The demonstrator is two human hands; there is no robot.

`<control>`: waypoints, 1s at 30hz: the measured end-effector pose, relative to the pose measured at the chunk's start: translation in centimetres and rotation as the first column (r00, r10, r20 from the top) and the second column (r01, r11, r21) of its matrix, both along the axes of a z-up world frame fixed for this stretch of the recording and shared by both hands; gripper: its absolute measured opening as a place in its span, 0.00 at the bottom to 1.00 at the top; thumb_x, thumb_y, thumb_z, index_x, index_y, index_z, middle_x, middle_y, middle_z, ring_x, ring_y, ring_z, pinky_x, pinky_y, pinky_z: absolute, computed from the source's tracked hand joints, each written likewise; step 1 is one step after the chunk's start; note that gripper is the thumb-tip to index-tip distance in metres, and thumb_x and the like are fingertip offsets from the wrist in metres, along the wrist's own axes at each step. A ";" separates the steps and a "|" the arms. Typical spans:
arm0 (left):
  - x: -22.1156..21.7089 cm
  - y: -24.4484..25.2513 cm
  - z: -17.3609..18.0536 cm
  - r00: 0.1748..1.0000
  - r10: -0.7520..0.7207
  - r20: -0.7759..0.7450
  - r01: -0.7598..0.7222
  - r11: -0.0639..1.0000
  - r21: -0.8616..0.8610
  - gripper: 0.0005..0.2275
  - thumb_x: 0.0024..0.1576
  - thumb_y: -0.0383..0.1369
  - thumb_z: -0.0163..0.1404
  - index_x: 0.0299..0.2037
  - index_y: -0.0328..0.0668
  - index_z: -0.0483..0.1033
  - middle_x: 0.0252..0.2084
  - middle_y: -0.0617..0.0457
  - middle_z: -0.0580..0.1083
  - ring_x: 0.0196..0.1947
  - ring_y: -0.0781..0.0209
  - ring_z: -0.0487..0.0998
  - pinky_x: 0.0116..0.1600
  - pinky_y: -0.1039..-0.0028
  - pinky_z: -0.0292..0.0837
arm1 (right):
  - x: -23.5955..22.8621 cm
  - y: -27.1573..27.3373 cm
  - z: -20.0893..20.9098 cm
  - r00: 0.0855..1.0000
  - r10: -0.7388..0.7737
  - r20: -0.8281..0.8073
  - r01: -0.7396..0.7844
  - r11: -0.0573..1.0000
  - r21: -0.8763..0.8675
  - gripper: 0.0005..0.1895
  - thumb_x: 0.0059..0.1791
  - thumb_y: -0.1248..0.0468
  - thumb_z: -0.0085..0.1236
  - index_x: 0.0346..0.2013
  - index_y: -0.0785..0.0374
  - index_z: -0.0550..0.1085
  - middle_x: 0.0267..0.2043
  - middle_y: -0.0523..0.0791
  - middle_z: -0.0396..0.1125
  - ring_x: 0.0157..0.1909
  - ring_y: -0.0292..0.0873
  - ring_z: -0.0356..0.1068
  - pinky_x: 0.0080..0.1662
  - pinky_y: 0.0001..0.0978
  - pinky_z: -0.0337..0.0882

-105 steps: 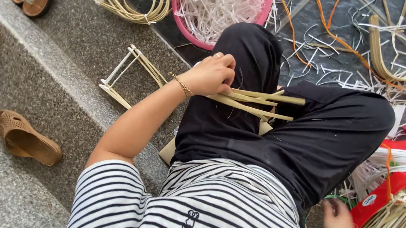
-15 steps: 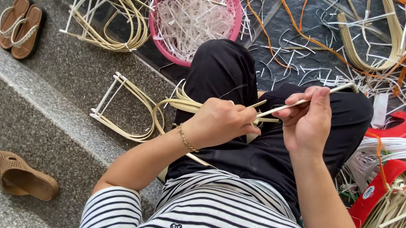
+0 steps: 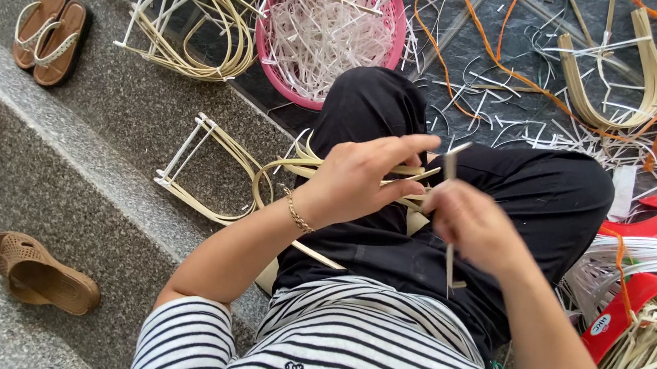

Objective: The recorder uses thin bamboo strips and white plastic ties to construct a curved bamboo frame, possibly for furniture or decor.

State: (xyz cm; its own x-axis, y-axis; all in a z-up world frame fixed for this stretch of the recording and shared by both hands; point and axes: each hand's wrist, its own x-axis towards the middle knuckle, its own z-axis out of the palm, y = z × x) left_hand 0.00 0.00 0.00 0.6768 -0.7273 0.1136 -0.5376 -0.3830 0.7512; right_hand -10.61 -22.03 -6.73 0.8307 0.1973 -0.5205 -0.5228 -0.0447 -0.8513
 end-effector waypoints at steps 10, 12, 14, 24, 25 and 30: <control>-0.2 0.1 -0.7 0.998 -0.055 -0.020 0.055 0.998 0.036 0.14 0.58 0.40 0.58 0.53 0.51 0.79 0.39 0.56 0.81 0.39 0.57 0.83 0.41 0.69 0.76 | -0.7 1.9 3.1 0.970 0.227 0.083 -0.209 0.961 -0.183 0.21 0.57 0.51 0.39 0.45 0.58 0.79 0.17 0.41 0.59 0.20 0.34 0.58 0.29 0.29 0.64; -0.3 0.2 -0.6 0.992 -0.103 -0.069 0.109 0.990 0.091 0.12 0.58 0.38 0.57 0.50 0.49 0.79 0.37 0.54 0.81 0.37 0.55 0.83 0.40 0.66 0.75 | -0.8 2.0 3.0 0.950 0.273 0.152 -0.235 0.945 -0.227 0.21 0.56 0.51 0.39 0.46 0.58 0.78 0.19 0.40 0.63 0.21 0.35 0.62 0.30 0.30 0.68; -0.2 0.2 -0.1 0.986 -0.137 -0.092 0.147 0.982 0.114 0.11 0.59 0.37 0.56 0.49 0.48 0.79 0.36 0.53 0.81 0.37 0.53 0.83 0.40 0.65 0.75 | -0.9 2.1 3.6 0.953 0.286 0.100 -0.255 0.935 -0.245 0.22 0.56 0.51 0.40 0.48 0.57 0.79 0.18 0.41 0.61 0.21 0.36 0.61 0.30 0.31 0.67; 4.0 4.8 1.8 0.880 -0.128 -0.457 0.006 0.966 -0.260 0.10 0.73 0.30 0.44 0.62 0.45 0.73 0.50 0.61 0.73 0.40 0.74 0.76 0.48 0.80 0.73 | -4.4 -0.4 2.4 0.997 -0.065 0.050 0.063 0.997 0.036 0.25 0.59 0.54 0.36 0.65 0.62 0.71 0.26 0.41 0.64 0.23 0.32 0.54 0.27 0.24 0.56; 3.9 5.8 2.0 0.868 -0.130 -0.480 0.005 0.967 -0.253 0.10 0.73 0.30 0.44 0.62 0.45 0.73 0.50 0.61 0.73 0.40 0.74 0.76 0.48 0.80 0.73 | -5.1 -0.4 2.4 0.997 -0.071 0.025 0.070 0.997 0.041 0.25 0.59 0.54 0.36 0.65 0.62 0.71 0.26 0.41 0.64 0.23 0.32 0.54 0.27 0.24 0.56; 3.7 9.2 1.6 0.904 0.096 -0.418 -0.191 0.963 -0.191 0.08 0.78 0.31 0.46 0.58 0.39 0.77 0.36 0.57 0.77 0.22 0.80 0.61 0.25 0.87 0.52 | -7.6 0.2 0.9 0.943 -0.227 0.242 0.172 0.958 0.229 0.11 0.64 0.59 0.37 0.57 0.62 0.62 0.34 0.45 0.67 0.28 0.32 0.61 0.35 0.21 0.66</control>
State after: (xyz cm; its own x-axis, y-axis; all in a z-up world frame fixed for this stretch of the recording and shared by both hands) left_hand 3.69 9.22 1.59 0.7937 -0.6068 -0.0426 -0.1245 -0.2305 0.9651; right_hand -18.19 -21.85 -5.82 0.9654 0.0909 -0.2443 -0.2589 0.2245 -0.9395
